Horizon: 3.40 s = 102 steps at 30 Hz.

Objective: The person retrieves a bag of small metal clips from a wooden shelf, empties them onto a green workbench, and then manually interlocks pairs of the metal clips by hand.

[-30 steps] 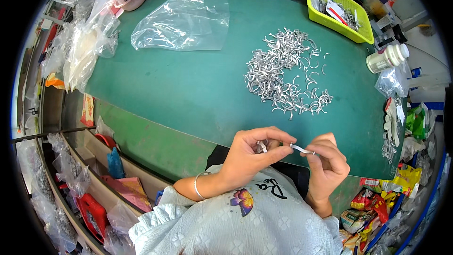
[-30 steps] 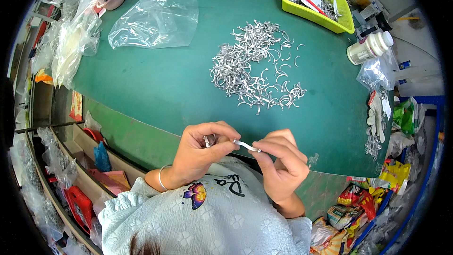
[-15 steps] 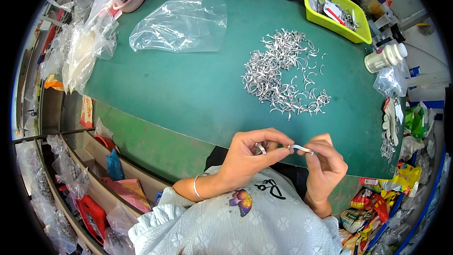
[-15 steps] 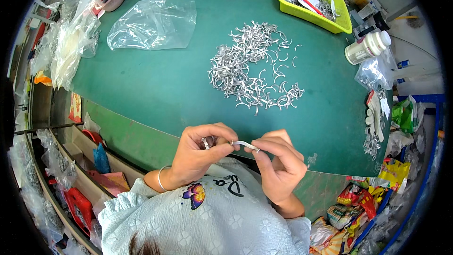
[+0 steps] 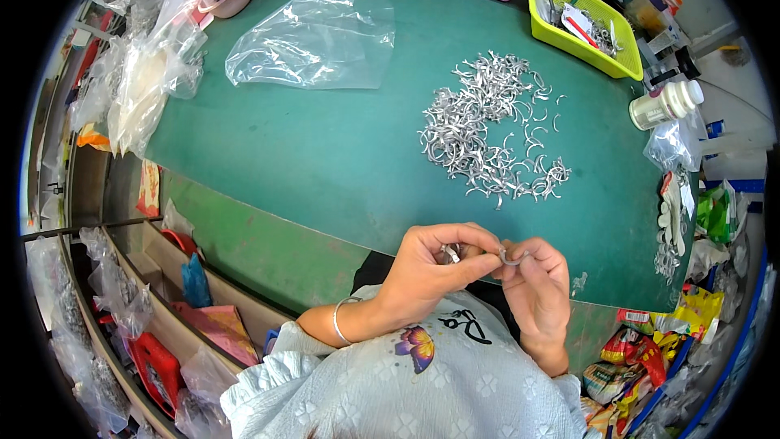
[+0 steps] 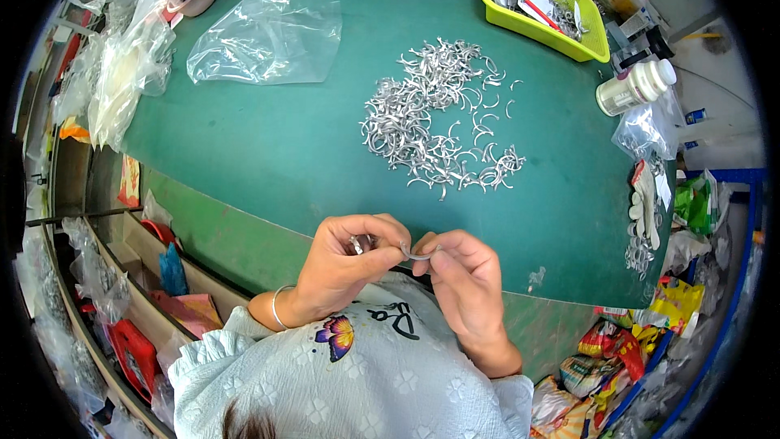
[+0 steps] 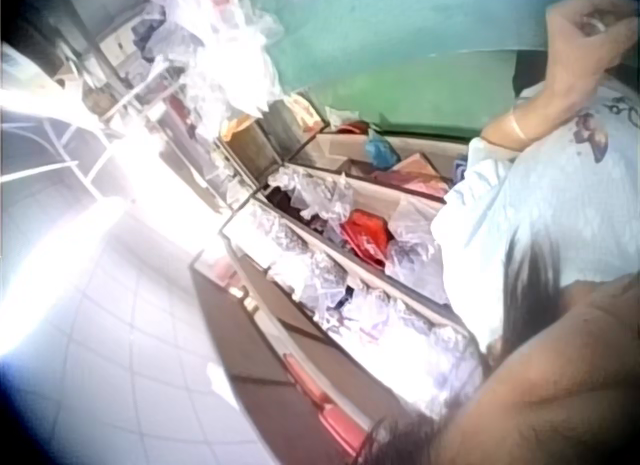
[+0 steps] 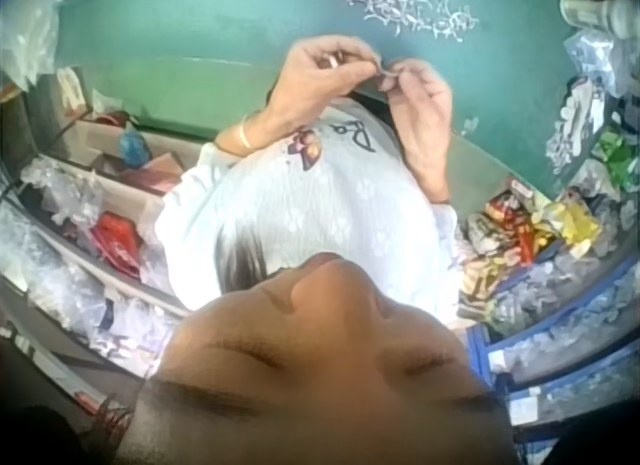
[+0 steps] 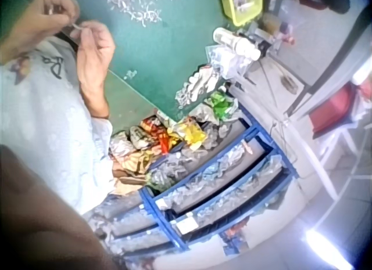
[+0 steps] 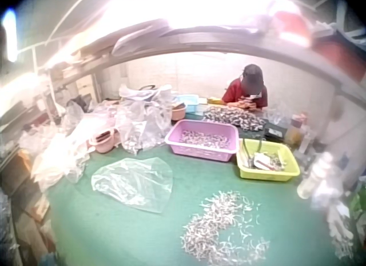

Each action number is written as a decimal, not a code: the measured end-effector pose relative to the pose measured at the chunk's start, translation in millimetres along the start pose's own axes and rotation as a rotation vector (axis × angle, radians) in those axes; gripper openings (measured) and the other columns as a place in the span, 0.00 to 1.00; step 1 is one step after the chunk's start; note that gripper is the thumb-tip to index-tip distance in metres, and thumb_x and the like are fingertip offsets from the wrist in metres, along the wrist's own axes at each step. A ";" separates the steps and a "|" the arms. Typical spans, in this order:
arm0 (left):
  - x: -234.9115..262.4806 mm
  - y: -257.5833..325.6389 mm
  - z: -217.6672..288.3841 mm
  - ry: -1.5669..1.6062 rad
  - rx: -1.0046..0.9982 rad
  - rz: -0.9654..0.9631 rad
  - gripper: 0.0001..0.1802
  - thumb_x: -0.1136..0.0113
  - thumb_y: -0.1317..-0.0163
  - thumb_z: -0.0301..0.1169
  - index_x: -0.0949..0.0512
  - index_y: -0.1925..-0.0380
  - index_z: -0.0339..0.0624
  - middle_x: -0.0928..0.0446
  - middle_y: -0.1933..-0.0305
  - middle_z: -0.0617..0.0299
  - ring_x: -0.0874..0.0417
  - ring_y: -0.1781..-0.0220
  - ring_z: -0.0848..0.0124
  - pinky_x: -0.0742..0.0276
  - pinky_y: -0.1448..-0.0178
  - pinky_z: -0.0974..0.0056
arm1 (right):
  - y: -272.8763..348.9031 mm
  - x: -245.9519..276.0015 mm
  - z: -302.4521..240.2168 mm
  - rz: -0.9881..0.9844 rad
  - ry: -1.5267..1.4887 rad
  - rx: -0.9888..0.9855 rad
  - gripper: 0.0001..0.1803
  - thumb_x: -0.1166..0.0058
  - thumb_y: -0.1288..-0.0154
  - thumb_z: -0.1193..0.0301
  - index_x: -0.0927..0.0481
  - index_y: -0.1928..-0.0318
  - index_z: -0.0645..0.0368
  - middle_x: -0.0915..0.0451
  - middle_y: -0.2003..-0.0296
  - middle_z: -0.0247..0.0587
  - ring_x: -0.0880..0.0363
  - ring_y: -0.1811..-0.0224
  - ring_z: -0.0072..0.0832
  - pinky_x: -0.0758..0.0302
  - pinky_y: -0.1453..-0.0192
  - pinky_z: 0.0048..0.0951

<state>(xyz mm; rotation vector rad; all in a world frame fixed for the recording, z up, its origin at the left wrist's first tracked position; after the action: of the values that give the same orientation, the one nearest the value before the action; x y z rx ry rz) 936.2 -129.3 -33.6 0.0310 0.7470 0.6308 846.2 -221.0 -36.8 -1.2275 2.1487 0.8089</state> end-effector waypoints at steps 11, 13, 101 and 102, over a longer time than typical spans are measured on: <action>1.9 1.7 -6.1 -0.107 0.125 -0.042 0.06 0.46 0.47 0.20 0.24 0.68 0.33 0.25 0.67 0.60 0.33 0.73 0.84 0.42 0.74 0.78 | 0.8 -3.9 -11.5 -0.040 0.203 0.230 0.05 0.54 0.46 0.85 0.25 0.68 0.68 0.27 0.72 0.45 0.30 0.69 0.27 0.31 0.65 0.25; 1.1 2.4 -7.7 0.018 0.238 -0.082 0.07 0.46 0.46 0.22 0.24 0.66 0.32 0.25 0.68 0.59 0.35 0.76 0.85 0.45 0.77 0.78 | 1.1 -13.4 -17.4 -0.009 0.250 0.256 0.08 0.54 0.50 0.89 0.25 0.69 0.69 0.26 0.73 0.45 0.29 0.69 0.28 0.30 0.67 0.25; -5.2 -10.7 -9.1 0.061 0.091 0.058 0.06 0.46 0.47 0.18 0.23 0.68 0.32 0.25 0.69 0.62 0.37 0.80 0.85 0.46 0.79 0.78 | -5.0 18.9 6.7 -0.126 -0.173 -0.176 0.10 0.57 0.39 0.73 0.26 0.64 0.67 0.25 0.72 0.44 0.31 0.67 0.30 0.36 0.60 0.31; -6.0 -10.5 -8.4 0.058 0.088 0.055 0.06 0.46 0.47 0.18 0.23 0.68 0.32 0.25 0.68 0.62 0.38 0.80 0.85 0.46 0.79 0.78 | -3.6 18.1 7.7 -0.134 -0.189 -0.178 0.10 0.57 0.39 0.73 0.26 0.64 0.68 0.25 0.72 0.44 0.31 0.68 0.30 0.36 0.61 0.31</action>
<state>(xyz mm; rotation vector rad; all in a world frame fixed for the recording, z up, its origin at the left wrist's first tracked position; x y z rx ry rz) 933.0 -142.8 -38.6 0.1152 0.8323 0.6533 842.5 -227.2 -55.5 -1.3106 1.8559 1.0309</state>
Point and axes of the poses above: each hand's wrist, its own y-axis away from the middle knuckle, its own x-axis out of the back of the hand, z = x × y, the point moved 5 cm from there along -y, towards the middle knuckle
